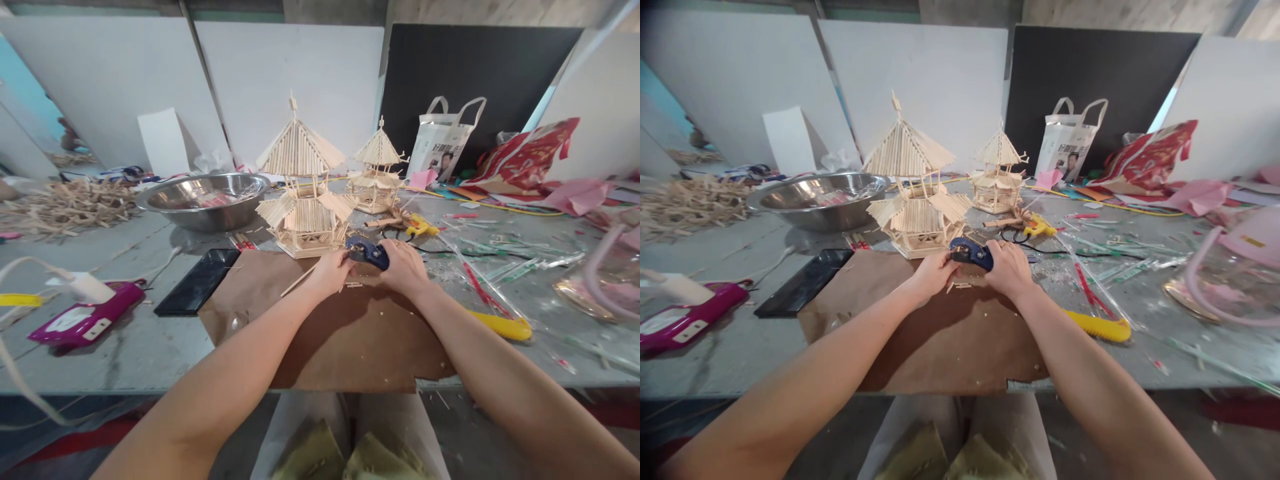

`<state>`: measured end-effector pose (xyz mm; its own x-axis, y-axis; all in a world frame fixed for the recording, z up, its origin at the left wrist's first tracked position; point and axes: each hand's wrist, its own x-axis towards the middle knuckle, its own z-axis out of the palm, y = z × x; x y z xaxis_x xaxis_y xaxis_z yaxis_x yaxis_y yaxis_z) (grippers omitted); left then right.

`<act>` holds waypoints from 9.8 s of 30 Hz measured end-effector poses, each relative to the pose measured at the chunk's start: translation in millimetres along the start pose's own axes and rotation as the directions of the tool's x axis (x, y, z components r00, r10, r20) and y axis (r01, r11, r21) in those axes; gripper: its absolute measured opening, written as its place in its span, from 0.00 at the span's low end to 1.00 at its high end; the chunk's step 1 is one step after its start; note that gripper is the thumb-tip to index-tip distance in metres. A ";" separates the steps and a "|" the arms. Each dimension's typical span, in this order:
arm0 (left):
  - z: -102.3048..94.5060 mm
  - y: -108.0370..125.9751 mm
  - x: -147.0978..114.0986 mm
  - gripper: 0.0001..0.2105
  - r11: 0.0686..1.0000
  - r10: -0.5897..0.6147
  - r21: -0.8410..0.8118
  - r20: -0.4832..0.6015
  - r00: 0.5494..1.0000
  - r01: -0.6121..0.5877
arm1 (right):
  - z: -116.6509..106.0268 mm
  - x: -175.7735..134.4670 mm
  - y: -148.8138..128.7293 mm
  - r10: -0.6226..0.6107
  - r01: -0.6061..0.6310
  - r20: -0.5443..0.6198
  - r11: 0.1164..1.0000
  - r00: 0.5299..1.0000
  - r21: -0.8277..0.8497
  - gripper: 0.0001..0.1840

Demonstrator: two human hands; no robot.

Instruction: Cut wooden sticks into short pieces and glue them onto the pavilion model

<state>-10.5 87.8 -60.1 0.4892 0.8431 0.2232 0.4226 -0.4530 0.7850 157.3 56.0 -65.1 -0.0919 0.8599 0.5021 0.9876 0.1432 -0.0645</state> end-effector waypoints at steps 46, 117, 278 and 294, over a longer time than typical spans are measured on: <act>-2.0 4.2 -0.9 0.09 0.984 -0.069 -0.164 0.045 0.997 0.076 | -8.6 1.5 -8.6 0.147 -0.129 0.222 0.987 0.964 -0.097 0.16; 4.3 2.8 -2.4 0.13 0.992 -0.073 -0.095 0.127 0.989 0.085 | 4.6 3.7 -2.0 0.038 -0.049 -0.088 0.991 0.995 -0.122 0.23; 1.0 4.6 -3.1 0.20 0.906 -0.088 -0.379 0.264 0.960 0.187 | 9.3 0.5 8.2 -0.148 0.195 -0.229 0.961 0.962 0.197 0.29; -2.6 -0.3 -1.2 0.16 0.932 -0.056 -0.320 0.339 0.939 0.171 | 9.8 -0.5 8.6 -0.191 0.251 -0.262 0.943 0.946 0.218 0.30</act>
<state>-13.2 87.7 -59.0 0.6948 0.7186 -0.0305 0.2333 -0.1851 0.9546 164.6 61.6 -74.3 -0.2422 0.6576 0.7134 0.8805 0.4577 -0.1230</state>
